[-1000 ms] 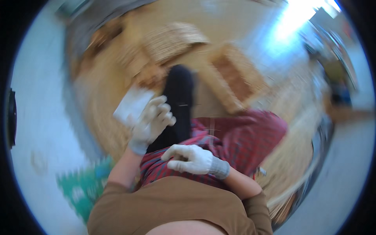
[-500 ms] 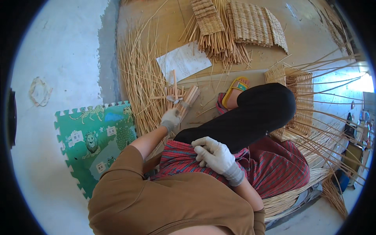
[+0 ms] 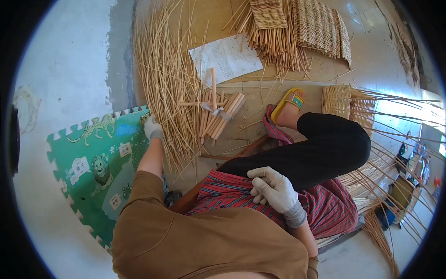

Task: Weaving a rectangular basket using wicker strips, including measuring, cutting, and drilling.

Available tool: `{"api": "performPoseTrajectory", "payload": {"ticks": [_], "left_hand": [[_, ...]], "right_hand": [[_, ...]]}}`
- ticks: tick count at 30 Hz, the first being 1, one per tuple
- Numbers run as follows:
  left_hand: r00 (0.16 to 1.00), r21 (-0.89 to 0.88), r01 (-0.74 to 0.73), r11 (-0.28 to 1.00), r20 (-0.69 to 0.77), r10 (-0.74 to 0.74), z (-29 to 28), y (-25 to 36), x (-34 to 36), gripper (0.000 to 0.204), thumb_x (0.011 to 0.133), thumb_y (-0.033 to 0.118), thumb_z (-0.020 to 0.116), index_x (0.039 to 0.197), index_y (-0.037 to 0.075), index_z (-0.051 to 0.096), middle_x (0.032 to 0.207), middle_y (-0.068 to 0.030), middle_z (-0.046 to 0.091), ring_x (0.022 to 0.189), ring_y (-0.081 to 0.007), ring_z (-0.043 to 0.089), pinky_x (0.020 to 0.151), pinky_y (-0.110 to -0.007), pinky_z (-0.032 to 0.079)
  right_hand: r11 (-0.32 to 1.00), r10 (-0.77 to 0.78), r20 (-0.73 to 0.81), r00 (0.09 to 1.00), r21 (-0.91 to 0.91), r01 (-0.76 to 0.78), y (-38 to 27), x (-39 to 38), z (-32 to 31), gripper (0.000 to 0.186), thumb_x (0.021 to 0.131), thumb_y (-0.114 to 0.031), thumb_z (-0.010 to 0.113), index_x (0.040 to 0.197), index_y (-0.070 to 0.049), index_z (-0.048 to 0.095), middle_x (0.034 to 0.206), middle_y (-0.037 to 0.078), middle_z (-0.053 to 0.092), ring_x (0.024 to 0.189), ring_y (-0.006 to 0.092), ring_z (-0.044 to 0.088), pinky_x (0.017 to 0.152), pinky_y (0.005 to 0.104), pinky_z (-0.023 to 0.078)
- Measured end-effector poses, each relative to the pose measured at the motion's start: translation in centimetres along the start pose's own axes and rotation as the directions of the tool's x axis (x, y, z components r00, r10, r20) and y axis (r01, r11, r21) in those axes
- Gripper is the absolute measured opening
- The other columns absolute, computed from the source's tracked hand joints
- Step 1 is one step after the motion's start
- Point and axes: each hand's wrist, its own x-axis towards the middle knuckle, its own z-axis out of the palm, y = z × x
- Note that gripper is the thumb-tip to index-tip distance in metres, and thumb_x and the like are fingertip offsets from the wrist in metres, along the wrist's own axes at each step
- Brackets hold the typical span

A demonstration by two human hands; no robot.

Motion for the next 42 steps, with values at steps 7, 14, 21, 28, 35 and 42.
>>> {"api": "performPoseTrajectory", "payload": {"ticks": [7, 14, 21, 28, 35, 42], "left_hand": [[0.97, -0.001, 0.126, 0.992, 0.212, -0.123, 0.7, 0.1, 2.4, 0.034, 0.089, 0.027, 0.068, 0.119, 0.012, 0.062, 0.127, -0.0153, 0.055, 0.107, -0.0337, 0.061, 0.088, -0.043, 0.051], [0.91, 0.189, 0.038, 0.981, 0.4, -0.112, 1.4, 1.8, 2.0, 0.042, 0.085, 0.042, 0.072, 0.105, 0.006, 0.066, 0.104, -0.017, 0.068, 0.096, -0.0306, 0.067, 0.081, -0.043, 0.055], [0.778, -0.118, -0.112, 0.987, 0.607, 0.161, 0.1, -6.1, 6.8, 0.044, 0.088, 0.02, 0.07, 0.127, 0.003, 0.057, 0.118, -0.0159, 0.064, 0.096, -0.0283, 0.066, 0.074, -0.039, 0.057], [0.587, -0.444, 0.495, 0.747, 0.805, 0.09, -7.1, -1.3, 3.1, 0.026, 0.094, 0.0, 0.055, 0.12, 0.005, 0.056, 0.102, -0.0098, 0.061, 0.09, -0.0283, 0.065, 0.079, -0.048, 0.062], [0.733, -0.5, 0.418, 0.758, 0.679, 0.044, -7.7, -4.2, 4.0, 0.03, 0.097, -0.001, 0.051, 0.125, 0.007, 0.057, 0.102, -0.0115, 0.063, 0.091, -0.0269, 0.065, 0.076, -0.043, 0.061], [0.908, 0.278, -0.172, 0.945, 0.417, 0.042, -8.6, -2.3, 2.1, 0.024, 0.088, 0.024, 0.067, 0.102, 0.005, 0.07, 0.087, -0.0172, 0.067, 0.078, -0.0292, 0.066, 0.07, -0.04, 0.052]], "right_hand": [[0.997, 0.066, -0.044, 0.997, -0.026, -0.068, -0.8, 0.7, 0.8, 0.028, 0.102, -0.019, 0.049, 0.124, -0.001, 0.056, 0.081, 0.004, 0.064, 0.064, 0.0072, 0.062, 0.056, 0.02, 0.049], [0.995, 0.076, -0.067, 0.995, -0.052, -0.079, -1.1, 0.7, 0.8, 0.027, 0.102, -0.018, 0.05, 0.123, -0.002, 0.058, 0.081, 0.003, 0.065, 0.063, 0.0069, 0.062, 0.055, 0.0198, 0.049], [1.0, 0.016, 0.019, 1.0, -0.008, -0.016, -0.5, 0.2, -0.1, 0.027, 0.102, -0.019, 0.05, 0.123, -0.003, 0.058, 0.082, 0.003, 0.064, 0.064, 0.0066, 0.062, 0.055, 0.0197, 0.05], [1.0, 0.007, 0.031, 1.0, 0.014, -0.008, 0.0, 0.0, -0.7, 0.029, 0.103, -0.019, 0.049, 0.125, -0.001, 0.055, 0.082, 0.003, 0.063, 0.064, 0.0071, 0.062, 0.055, 0.0194, 0.049], [0.998, -0.052, 0.066, 0.997, 0.023, 0.05, 0.4, -0.3, -1.0, 0.029, 0.103, -0.019, 0.048, 0.125, 0.0, 0.055, 0.082, 0.003, 0.063, 0.063, 0.0063, 0.062, 0.053, 0.0185, 0.05], [0.998, -0.057, 0.02, 0.998, -0.001, 0.057, 0.6, -0.4, -0.9, 0.029, 0.104, -0.019, 0.047, 0.124, 0.0, 0.056, 0.082, 0.003, 0.062, 0.062, 0.0058, 0.061, 0.053, 0.0185, 0.05]]}}
